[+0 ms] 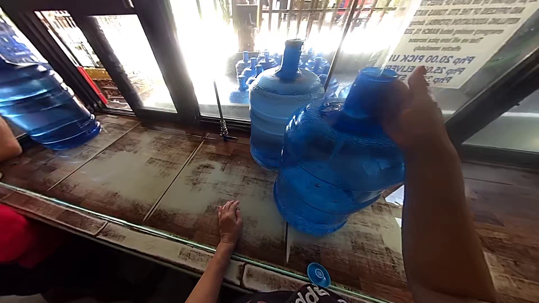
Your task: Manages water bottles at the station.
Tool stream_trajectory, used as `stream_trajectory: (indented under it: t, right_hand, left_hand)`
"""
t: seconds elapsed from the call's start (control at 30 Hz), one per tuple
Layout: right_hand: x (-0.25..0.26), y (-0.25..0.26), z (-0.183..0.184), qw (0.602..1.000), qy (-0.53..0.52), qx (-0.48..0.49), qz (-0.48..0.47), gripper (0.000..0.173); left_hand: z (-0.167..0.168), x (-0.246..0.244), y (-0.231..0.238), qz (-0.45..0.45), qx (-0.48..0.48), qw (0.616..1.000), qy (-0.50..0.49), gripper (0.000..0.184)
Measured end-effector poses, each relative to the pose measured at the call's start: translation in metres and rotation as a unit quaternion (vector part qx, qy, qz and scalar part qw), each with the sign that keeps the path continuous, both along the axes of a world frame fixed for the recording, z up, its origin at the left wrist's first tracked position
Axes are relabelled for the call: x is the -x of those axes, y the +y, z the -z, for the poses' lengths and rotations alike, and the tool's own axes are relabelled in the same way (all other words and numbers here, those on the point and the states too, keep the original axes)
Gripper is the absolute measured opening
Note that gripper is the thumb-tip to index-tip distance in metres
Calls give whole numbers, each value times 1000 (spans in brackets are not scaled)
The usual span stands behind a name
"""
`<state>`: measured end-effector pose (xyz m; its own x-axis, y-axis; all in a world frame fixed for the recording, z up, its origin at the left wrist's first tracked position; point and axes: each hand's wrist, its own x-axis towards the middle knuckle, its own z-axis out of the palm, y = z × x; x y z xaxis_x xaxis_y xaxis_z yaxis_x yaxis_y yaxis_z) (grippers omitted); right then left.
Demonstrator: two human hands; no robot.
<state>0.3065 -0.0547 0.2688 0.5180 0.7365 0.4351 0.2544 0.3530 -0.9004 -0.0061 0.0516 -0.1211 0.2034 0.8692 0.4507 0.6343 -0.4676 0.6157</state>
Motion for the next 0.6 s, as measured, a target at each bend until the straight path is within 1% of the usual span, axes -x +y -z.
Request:
stream_trajectory:
  t: [0.47, 0.6]
  right_hand:
    - [1, 1, -1, 1000, -10, 12, -3, 68]
    - [3, 0, -1, 1000, 0, 6, -2, 64]
  left_hand:
    - [0, 1, -1, 1, -3, 1000, -8, 33]
    - [-2, 1, -1, 0, 9, 1000, 4, 32]
